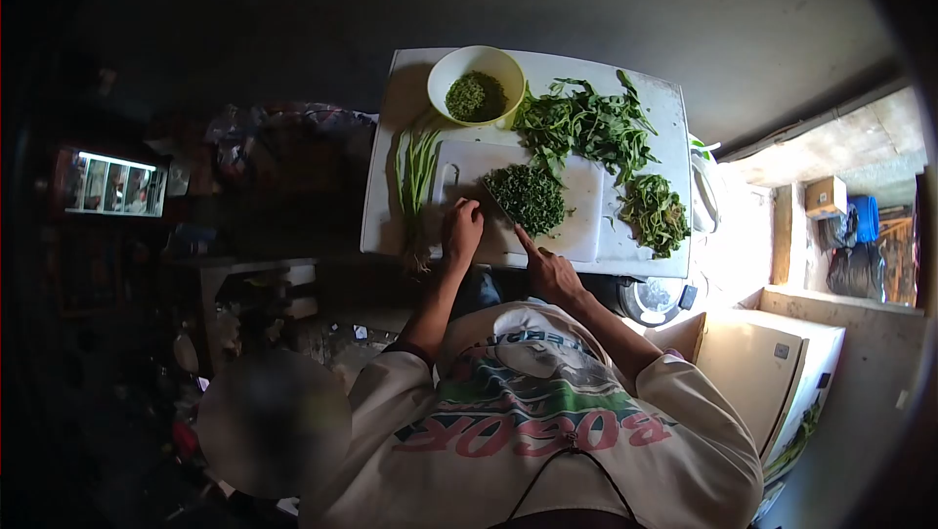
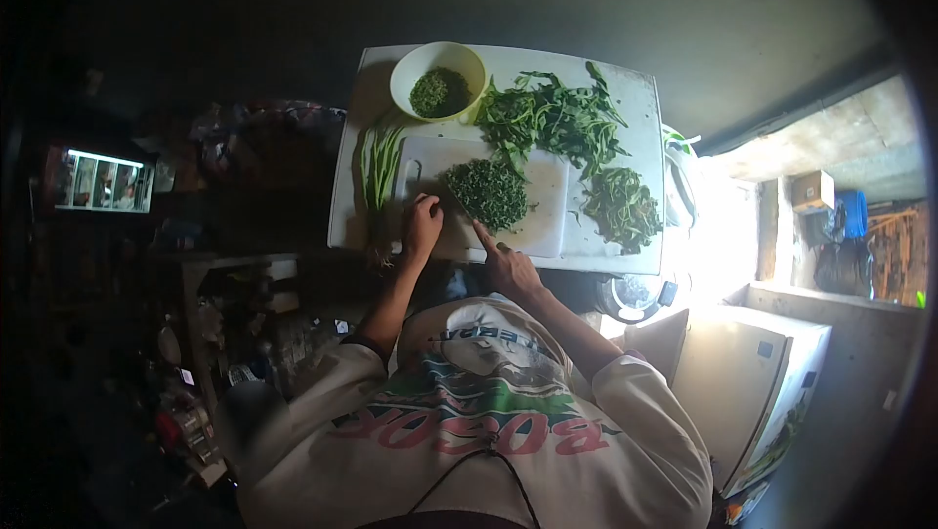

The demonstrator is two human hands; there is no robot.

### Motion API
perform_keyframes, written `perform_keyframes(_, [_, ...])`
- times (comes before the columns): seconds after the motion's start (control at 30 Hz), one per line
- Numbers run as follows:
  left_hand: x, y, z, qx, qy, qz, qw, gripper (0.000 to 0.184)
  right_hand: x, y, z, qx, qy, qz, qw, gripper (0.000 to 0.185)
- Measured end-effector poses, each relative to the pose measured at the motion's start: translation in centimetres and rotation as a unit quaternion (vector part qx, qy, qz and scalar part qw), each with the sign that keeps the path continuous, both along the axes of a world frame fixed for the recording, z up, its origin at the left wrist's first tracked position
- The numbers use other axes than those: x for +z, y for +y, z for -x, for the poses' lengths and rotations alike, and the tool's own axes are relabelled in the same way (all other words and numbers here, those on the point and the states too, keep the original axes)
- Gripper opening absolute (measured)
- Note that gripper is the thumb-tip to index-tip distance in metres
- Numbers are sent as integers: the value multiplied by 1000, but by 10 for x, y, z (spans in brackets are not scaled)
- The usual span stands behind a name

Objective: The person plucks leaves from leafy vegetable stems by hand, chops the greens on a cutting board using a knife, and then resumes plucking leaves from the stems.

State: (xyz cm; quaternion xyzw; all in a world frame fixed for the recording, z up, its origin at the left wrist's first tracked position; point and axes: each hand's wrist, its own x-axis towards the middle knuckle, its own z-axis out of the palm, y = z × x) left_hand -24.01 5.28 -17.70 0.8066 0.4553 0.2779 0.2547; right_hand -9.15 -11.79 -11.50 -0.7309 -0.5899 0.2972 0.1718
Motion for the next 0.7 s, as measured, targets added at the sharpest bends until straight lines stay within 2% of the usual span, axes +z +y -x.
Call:
perform_keyframes(0.1, [-9, 4, 1, -12, 13, -31, 999, 14, 3, -8, 11, 2, 4, -10, 1000, 78])
perform_keyframes(0.23, [-7, 5, 2, -20, 0, -7, 1000, 16, 14, -13, 26, -13, 4, 27, 1000, 76])
perform_keyframes(0.4, [-1, 8, 6, -53, 45, 30, 997, 20, -37, -8, 35, -31, -6, -24, 999, 77])
perform_keyframes(0.53, [-2, 8, 10, -81, 43, 3, 996, 21, -21, 25, 35, -42, 11, -53, 998, 78])
perform_keyframes(0.63, [-1, 11, 15, -87, 50, 11, 995, 22, -9, 26, 39, -43, -9, -25, 999, 79])
perform_keyframes(0.7, [1, 15, 11, -82, 4, 60, 995, 23, -2, 17, 38, -75, -19, -7, 997, 80])
